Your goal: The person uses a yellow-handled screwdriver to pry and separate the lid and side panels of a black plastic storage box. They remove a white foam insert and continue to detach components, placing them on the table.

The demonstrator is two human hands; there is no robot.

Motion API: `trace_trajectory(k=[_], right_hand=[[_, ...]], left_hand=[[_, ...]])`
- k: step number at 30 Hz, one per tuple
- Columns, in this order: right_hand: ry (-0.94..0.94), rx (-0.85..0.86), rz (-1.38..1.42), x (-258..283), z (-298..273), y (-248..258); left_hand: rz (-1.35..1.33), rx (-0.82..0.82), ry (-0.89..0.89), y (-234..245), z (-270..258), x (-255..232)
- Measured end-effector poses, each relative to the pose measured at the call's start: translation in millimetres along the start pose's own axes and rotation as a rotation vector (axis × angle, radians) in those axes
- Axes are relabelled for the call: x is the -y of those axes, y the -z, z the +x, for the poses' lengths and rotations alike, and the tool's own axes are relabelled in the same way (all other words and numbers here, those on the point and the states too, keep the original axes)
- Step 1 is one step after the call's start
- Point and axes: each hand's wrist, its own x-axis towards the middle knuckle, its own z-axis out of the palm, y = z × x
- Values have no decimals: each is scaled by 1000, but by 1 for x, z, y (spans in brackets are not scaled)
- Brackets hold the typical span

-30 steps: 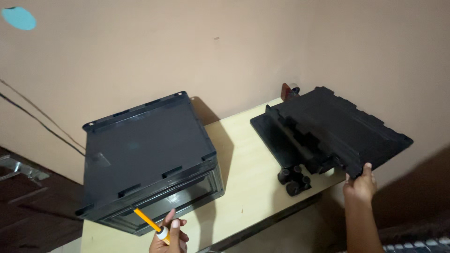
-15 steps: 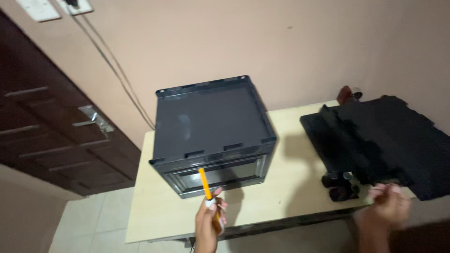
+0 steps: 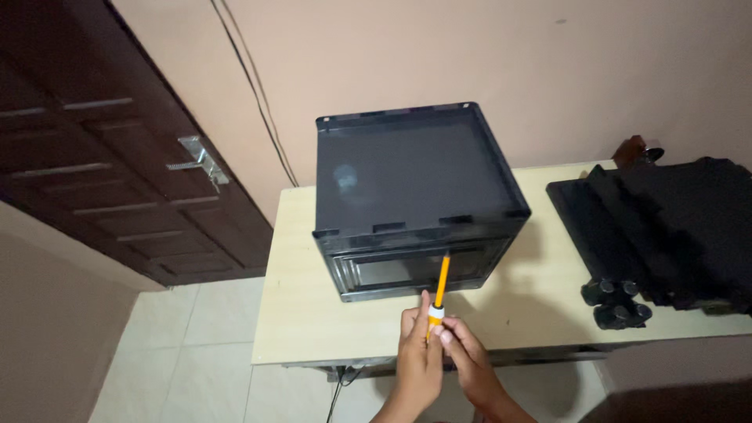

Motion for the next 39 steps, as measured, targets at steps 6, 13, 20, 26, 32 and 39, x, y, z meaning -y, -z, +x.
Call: trace_trajectory(k=[6,13,20,26,32,39], right_hand=[[-12,-136,-19,-9,9,-31],[-4,-336,69,-4,23,-39],[219,-541,279,33,72,-3],[220,-686,250,81,112,-3],[232,-705,139,102,132,-16],[257,-721,202,117,132,6]], left_hand=[[148,4,-110,12,-11,12],[143,-80,-87,74,15,38],[191,-278,-204,169,106,56],[201,-88,-307,202,140,38],[180,-52,-303,202,141,27],[213,-43,-346,167,119,17]])
